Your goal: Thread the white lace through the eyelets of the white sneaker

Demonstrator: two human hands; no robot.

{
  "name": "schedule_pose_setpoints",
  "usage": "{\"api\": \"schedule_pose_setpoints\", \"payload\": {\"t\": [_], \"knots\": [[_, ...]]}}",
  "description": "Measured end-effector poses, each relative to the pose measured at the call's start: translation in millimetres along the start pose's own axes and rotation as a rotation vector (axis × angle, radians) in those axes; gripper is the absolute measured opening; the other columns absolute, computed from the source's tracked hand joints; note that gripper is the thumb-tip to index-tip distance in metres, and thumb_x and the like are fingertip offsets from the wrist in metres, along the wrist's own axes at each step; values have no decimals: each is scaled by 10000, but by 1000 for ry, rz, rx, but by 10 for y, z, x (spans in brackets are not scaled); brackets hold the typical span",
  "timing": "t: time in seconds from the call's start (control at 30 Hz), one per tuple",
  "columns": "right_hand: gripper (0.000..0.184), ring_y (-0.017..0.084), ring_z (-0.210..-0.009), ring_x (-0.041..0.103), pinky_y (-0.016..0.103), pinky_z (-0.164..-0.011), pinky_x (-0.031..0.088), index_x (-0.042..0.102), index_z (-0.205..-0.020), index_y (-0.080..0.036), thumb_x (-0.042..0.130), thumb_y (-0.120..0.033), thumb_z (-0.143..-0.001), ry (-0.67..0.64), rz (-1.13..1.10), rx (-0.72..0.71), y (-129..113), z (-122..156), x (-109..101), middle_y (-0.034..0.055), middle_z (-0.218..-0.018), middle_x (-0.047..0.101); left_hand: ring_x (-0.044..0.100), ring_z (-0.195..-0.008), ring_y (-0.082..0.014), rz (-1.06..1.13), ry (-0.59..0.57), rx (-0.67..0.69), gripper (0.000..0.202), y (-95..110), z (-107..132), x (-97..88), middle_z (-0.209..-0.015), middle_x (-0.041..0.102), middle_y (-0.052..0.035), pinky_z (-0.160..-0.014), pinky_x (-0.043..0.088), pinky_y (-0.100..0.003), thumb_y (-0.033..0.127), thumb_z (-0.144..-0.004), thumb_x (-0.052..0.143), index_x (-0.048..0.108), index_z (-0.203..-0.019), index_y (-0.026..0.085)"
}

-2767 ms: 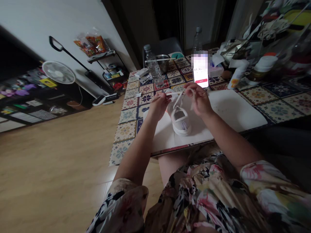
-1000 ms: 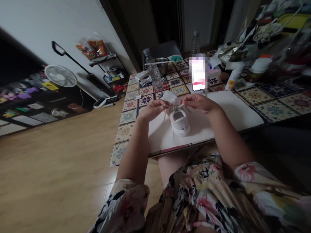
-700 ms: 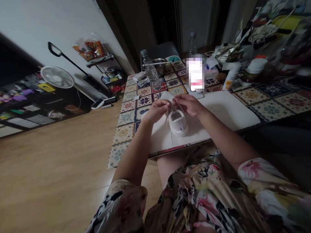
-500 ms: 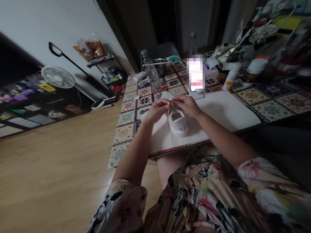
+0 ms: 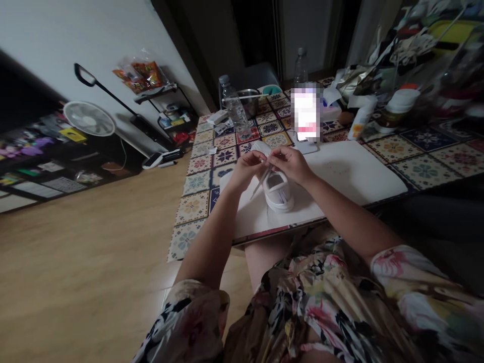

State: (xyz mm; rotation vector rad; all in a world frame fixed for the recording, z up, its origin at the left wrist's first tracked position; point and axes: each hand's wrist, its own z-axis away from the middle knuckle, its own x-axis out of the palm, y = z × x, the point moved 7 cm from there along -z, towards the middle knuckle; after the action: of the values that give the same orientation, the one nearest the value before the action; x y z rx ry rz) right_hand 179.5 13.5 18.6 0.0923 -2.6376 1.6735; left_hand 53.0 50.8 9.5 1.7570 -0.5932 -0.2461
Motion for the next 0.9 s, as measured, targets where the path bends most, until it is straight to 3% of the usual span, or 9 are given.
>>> {"api": "schedule_pose_setpoints", "payload": {"t": [0.13,0.23,0.4,0.6,0.73,0.9], "knots": [[352,79,-518,541,210,-481,467,571,-796,-216,726,-531,-773,71,-20,6,47,6,-33,-49,-674,566,593,-563,-70,-41,-59,-9,370,45,32,67,-624,637,36,-552,447,-180,317,-536,931,636,-687,153],[305,83,-530,541,215,-480,462,556,-818,-224,731,-469,-768,83,-3,-5,57,-6,-52,-44,-720,580,581,-544,-65,-48,-41,-17,371,53,37,65,-607,629,41,-535,438,-175,306,-525,930,624,-665,151],[147,162,-735,614,318,-707,516,660,-834,-202,686,-312,-740,-5,154,-89,-44,-11,-51,25,-816,673,558,-522,-44,-6,-3,-23,355,43,20,12,-591,631,50,-535,436,-158,270,-495,939,644,-653,150],[53,193,-802,583,330,-736,473,688,-747,-196,693,-241,-718,-33,371,-185,-152,-15,-69,42,-813,658,613,-562,-87,-36,32,-58,369,2,7,-75,-650,700,8,-568,482,-204,326,-493,943,716,-726,151],[90,182,-818,579,324,-790,462,685,-719,-193,692,-281,-739,-65,280,-85,-87,-28,-52,25,-786,651,618,-585,-86,-43,47,-36,353,-2,-2,-105,-668,716,-3,-604,487,-208,352,-505,942,738,-708,147],[187,146,-694,561,276,-684,449,671,-703,-178,702,-362,-704,-106,-59,226,116,13,20,-2,-688,643,593,-577,-63,-51,37,-33,364,6,1,-87,-640,700,7,-599,461,-180,388,-496,944,744,-681,146]]}}
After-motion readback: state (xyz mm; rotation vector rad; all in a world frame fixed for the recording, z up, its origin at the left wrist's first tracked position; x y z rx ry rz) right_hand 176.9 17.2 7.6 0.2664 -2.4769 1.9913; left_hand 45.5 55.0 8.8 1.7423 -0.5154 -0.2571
